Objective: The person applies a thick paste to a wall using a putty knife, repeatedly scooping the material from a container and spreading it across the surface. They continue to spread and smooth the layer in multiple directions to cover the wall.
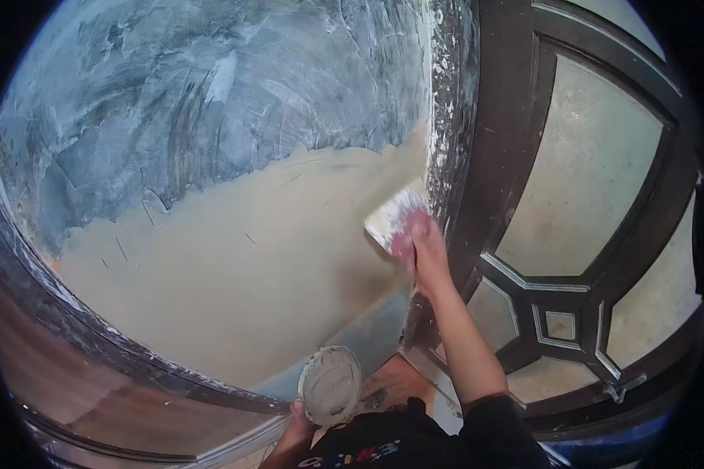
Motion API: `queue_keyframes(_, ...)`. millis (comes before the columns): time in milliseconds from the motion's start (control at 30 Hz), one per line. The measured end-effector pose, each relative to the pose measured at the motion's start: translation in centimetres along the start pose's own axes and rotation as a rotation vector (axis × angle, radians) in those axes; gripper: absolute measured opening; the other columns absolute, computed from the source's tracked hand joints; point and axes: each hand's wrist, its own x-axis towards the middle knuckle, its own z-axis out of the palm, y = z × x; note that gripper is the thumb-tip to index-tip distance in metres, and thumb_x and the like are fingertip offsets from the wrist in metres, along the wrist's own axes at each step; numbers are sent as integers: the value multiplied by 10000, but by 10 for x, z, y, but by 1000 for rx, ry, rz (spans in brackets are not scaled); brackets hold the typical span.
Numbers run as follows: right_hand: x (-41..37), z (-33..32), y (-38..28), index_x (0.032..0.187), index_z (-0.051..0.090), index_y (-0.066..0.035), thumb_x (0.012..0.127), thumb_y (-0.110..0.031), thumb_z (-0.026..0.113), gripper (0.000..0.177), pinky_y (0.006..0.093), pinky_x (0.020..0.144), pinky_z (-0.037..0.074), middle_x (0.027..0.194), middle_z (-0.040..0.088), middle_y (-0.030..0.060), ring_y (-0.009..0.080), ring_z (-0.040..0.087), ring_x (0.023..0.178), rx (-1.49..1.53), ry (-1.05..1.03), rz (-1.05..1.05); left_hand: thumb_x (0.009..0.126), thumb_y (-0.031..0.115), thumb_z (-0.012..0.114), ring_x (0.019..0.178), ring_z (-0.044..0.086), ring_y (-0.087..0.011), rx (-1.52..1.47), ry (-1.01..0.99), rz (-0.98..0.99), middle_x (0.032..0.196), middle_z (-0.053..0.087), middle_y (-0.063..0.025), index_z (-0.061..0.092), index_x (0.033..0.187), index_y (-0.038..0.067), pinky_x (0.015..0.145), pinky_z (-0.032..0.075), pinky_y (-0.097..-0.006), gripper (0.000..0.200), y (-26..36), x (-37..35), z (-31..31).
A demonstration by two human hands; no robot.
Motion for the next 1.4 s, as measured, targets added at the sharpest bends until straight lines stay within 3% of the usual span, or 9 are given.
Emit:
queue_keyframes(133,-3,59,-35,1198,472,-55,983,-278,511,312,204,416,366,974,587,24,50,517,619,7,-138,-90,707,769,452,1358,321,-373,6,8,-16,1503,284,-156,224,1486,122,1089,306,-557,1038,-1,-21,-13)
queue_keyframes(267,-22,38,102,1196,497,-83,981,-278,507,291,237,409,334,954,599,10,59,511,629,-25,28,-170,710,771,446,1358,321,-374,6,28,-25,1504,284,-155,224,1486,123,1088,307,-559,1036,-1,-39,-29)
queue_keyframes(333,-70,13,132,1233,493,-103,984,-301,501,318,247,453,355,991,599,-2,69,533,709,-42,93,437,711,772,443,1357,321,-374,3,24,-8,1504,283,-155,224,1487,123,1088,307,-560,1035,-7,-55,-45)
queue_keyframes(400,-114,-12,166,1168,556,-116,999,-352,453,308,254,477,382,850,596,-28,55,469,591,-87,160,594,712,773,440,1357,321,-375,1,36,-5,1504,283,-155,224,1487,124,1087,307,-561,1033,-1,-54,-44)
queue_keyframes(700,-45,63,-2,1197,493,-56,989,-241,489,278,280,715,506,994,613,24,152,600,780,-12,-16,-88,718,778,426,1357,321,-376,-16,59,22,1505,282,-154,224,1487,126,1085,307,-565,1028,0,-59,-39)
queue_keyframes(833,-60,136,-67,1102,513,-17,935,-196,553,248,342,702,502,901,641,107,194,629,769,-713,-415,-371,720,781,419,1356,321,-377,0,49,19,1505,282,-153,224,1487,127,1084,307,-567,1026,3,-54,-37)
queue_keyframes(1000,-22,105,-47,1102,528,-8,945,-247,551,287,337,730,501,914,636,112,187,626,821,-528,-101,-361,723,783,411,1356,321,-378,13,55,17,1505,281,-153,225,1487,129,1083,307,-570,1023,1,-68,-54)
queue_keyframes(1200,-16,-60,109,1290,486,-63,994,-327,482,396,256,755,495,1089,605,37,122,594,940,-24,200,209,727,787,402,1356,320,-379,9,67,21,1506,281,-152,225,1487,130,1081,307,-573,1020,-5,-83,-73)
queue_keyframes(1400,-18,-24,48,1267,488,-81,996,-270,469,331,212,625,487,1032,622,18,86,608,829,-39,183,27,731,790,392,1355,320,-380,15,51,2,1506,280,-151,225,1487,132,1080,308,-575,1017,-4,-66,-65)
